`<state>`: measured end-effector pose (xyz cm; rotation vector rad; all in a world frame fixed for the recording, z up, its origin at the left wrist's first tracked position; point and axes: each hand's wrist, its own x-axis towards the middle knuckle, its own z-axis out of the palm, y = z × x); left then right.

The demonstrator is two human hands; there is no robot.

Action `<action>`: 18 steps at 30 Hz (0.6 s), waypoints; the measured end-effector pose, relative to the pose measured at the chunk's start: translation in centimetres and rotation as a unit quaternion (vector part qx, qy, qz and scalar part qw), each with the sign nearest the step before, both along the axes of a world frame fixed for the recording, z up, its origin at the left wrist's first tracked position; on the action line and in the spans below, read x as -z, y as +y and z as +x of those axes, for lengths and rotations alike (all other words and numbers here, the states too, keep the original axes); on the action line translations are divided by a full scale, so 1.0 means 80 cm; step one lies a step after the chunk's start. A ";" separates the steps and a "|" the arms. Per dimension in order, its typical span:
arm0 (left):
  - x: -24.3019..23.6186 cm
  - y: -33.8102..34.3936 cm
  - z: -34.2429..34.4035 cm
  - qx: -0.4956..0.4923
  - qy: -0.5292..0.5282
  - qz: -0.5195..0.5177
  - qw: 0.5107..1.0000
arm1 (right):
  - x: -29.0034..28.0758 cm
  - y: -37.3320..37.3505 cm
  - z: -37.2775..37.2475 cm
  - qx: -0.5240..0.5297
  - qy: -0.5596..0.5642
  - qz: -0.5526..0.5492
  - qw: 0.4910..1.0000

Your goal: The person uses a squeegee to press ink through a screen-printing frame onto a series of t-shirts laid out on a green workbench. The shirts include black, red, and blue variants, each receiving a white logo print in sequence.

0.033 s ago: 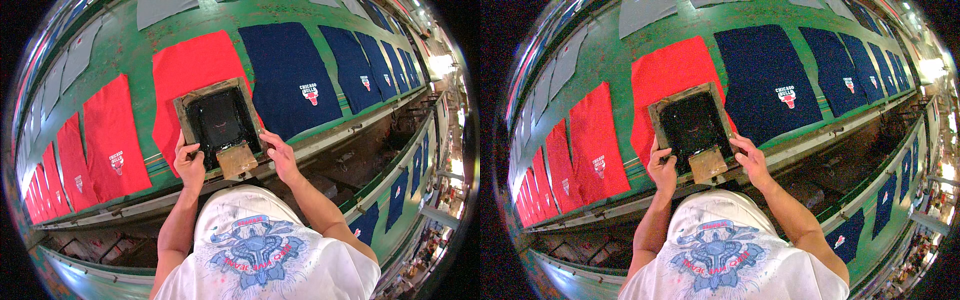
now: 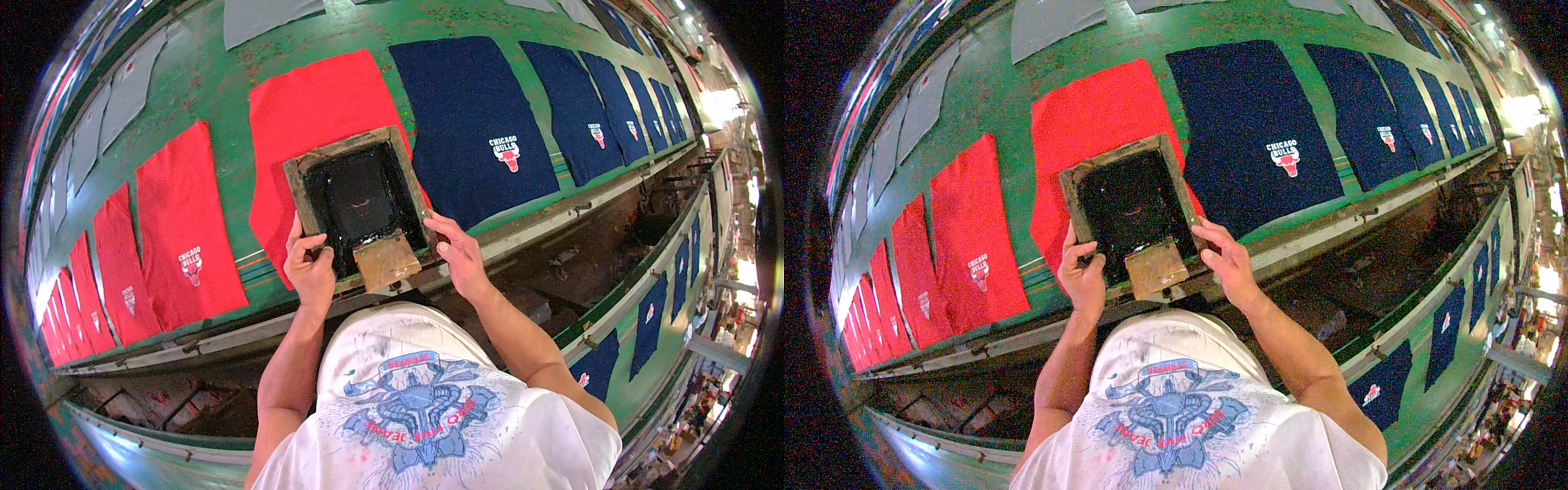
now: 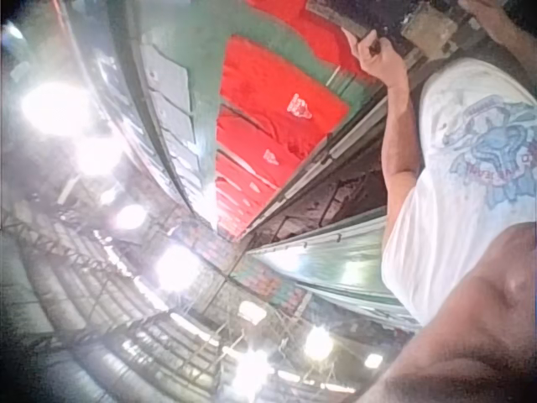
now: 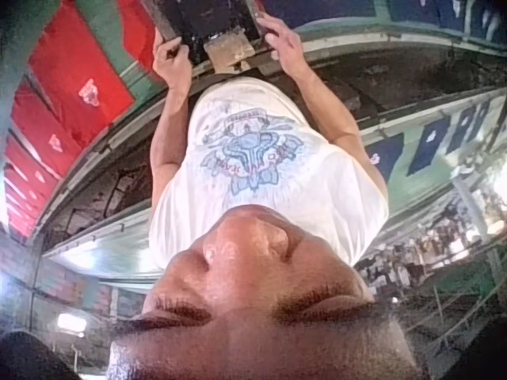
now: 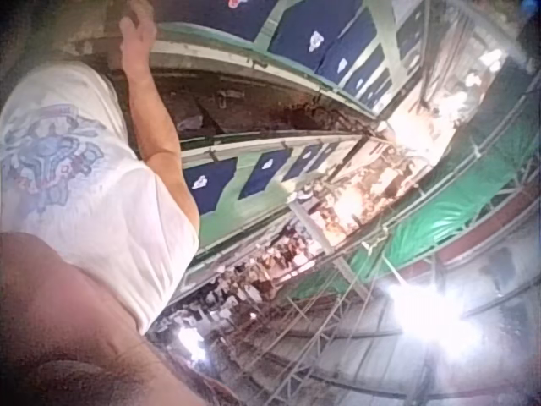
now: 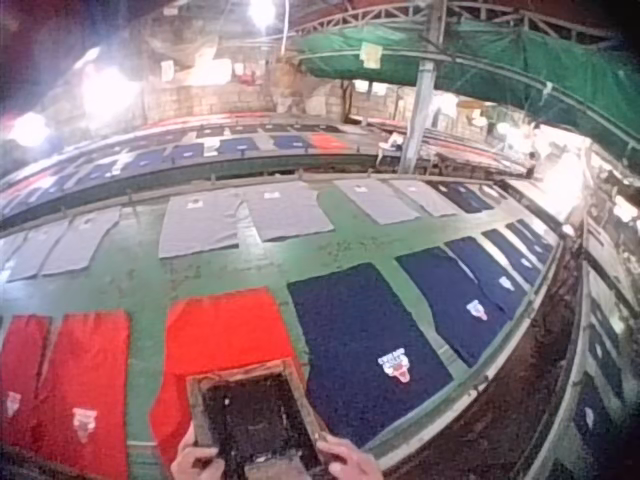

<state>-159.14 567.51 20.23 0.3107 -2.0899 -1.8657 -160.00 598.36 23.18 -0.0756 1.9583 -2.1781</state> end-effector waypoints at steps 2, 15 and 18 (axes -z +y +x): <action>0.004 -0.001 -0.011 0.000 -0.011 -0.021 1.000 | 0.005 0.002 -0.010 -0.003 0.008 -0.005 1.000; 0.003 0.005 -0.012 -0.016 -0.027 -0.001 1.000 | 0.012 0.001 -0.009 0.012 0.014 -0.007 1.000; 0.005 0.005 -0.014 -0.017 -0.018 0.006 1.000 | 0.011 0.002 -0.007 0.011 0.015 -0.009 1.000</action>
